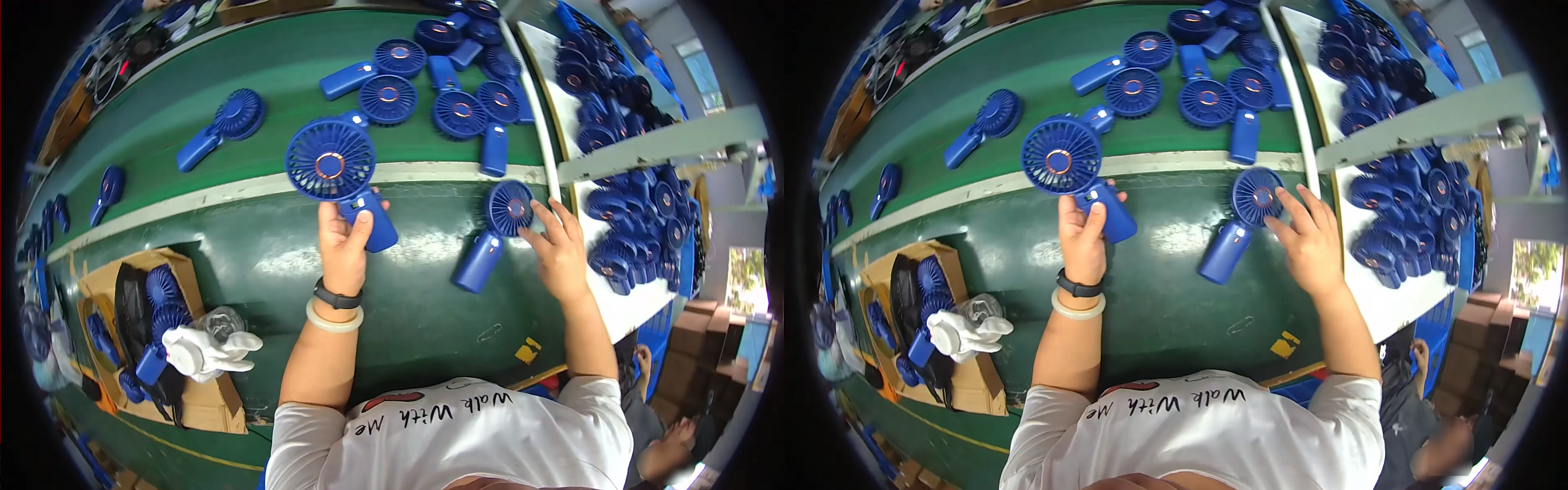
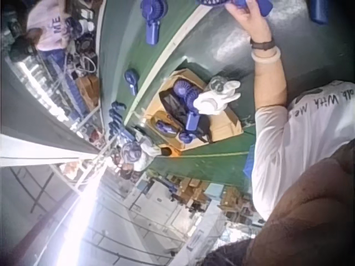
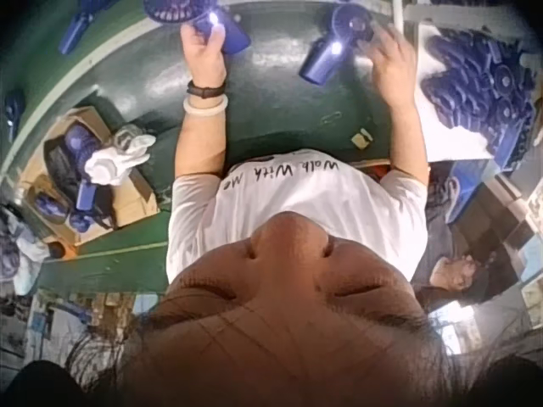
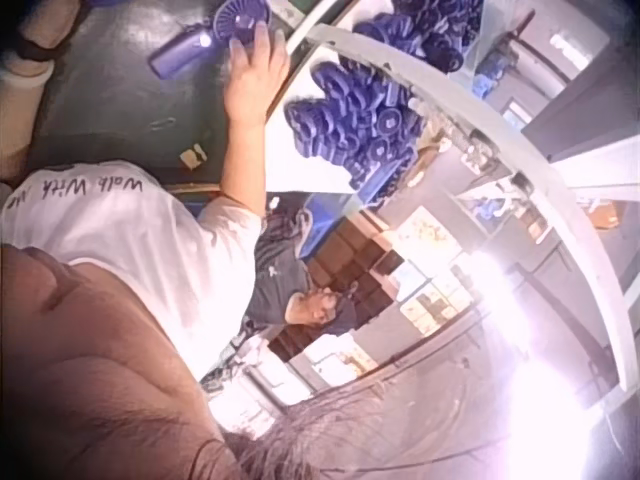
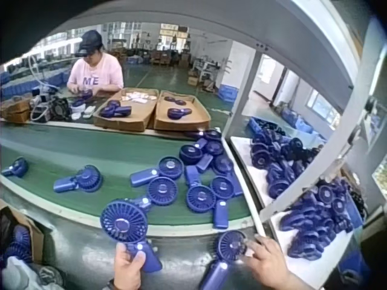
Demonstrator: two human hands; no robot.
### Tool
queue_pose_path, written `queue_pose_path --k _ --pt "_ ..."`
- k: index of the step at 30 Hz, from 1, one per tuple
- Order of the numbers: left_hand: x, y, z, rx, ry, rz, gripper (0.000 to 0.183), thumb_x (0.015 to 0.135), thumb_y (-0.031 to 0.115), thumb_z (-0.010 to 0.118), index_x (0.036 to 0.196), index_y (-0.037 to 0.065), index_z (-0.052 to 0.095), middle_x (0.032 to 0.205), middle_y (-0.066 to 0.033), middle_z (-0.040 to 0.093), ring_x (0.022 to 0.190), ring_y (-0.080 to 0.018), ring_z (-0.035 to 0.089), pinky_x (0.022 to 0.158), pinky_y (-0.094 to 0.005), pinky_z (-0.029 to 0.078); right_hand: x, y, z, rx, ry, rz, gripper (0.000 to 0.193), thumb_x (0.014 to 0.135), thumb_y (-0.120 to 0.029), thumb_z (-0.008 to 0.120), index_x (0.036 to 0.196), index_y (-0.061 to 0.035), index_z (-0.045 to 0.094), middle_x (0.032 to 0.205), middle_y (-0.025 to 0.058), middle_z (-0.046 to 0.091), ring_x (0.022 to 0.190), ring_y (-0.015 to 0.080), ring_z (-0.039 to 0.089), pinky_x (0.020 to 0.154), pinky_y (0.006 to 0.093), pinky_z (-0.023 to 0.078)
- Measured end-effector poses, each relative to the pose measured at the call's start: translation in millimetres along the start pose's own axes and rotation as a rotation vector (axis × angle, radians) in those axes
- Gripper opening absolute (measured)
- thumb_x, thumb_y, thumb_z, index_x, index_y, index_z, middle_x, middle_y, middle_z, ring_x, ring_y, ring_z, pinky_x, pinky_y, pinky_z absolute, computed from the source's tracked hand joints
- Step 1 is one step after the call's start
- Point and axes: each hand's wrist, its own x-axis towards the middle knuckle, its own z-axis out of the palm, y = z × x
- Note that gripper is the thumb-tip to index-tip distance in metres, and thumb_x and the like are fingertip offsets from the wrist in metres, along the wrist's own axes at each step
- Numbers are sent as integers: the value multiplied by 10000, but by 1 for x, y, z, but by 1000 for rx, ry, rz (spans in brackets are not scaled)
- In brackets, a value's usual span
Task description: The person assembles blue handheld fans on a green factory table. They pick up fan bodies and fan heads, snap them together, and occasionally wipe the units with a white cloth. The person handles the fans one at a time, inspecting them briefly before placing them on the table.
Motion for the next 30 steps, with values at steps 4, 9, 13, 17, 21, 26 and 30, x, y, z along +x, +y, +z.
queue_pose_path --k 4,9,13,17,21,26,30 --pt "-3 -5 2 33 -50 18 395 868 62 556 1224 20 392 1119 -145 551 984 -263 589 876 -379 474 -9 -52 16 336 97 251 403 709 -63 668 1102 -80 577 1194 186 474 1075 376 475 912 442 398" --pt "-4 -3 5 14 -66 -42 409 869 66 563 1236 34 385 1105 -122 560 969 -215 586 852 -348 476 -38 -65 42 226 132 485 654 710 -165 715 1258 10 405 1207 236 442 1065 393 457 917 451 374" --pt "-3 -3 3 22 -101 -57 408 870 77 567 1234 35 388 1088 -115 566 949 -213 591 851 -342 475 -41 -51 48 1013 62 778 583 801 -192 652 1274 20 385 1077 179 524 920 284 541 782 385 458" --pt "-4 -2 3 -10 -89 -62 415 869 79 568 1239 36 384 1092 -117 566 950 -214 591 850 -345 475 -13 -62 41 2540 -31 650 511 900 -350 485 1301 -55 371 1045 166 500 827 246 534 693 375 516" --pt "-4 -2 0 -14 -39 -79 419 869 79 565 1243 36 380 1100 -122 564 956 -218 589 853 -351 477 45 -73 43 3017 -151 227 538 892 -373 459 1334 -100 318 1049 159 429 781 252 489 628 359 493" --pt "-1 -1 -1 -24 -45 -60 428 865 101 574 1243 61 379 1126 -143 547 939 -251 604 808 -375 508 89 -84 58 3145 -270 81 578 866 -396 462 1367 -163 288 1045 146 426 735 224 455 558 318 412" --pt "-2 3 -2 -30 -32 -51 453 880 200 554 1266 64 359 1088 -135 548 913 -247 603 778 -364 510 109 -86 62 3098 -276 28 561 881 -417 443 1351 -138 319 1090 169 471 743 229 476 574 324 416"
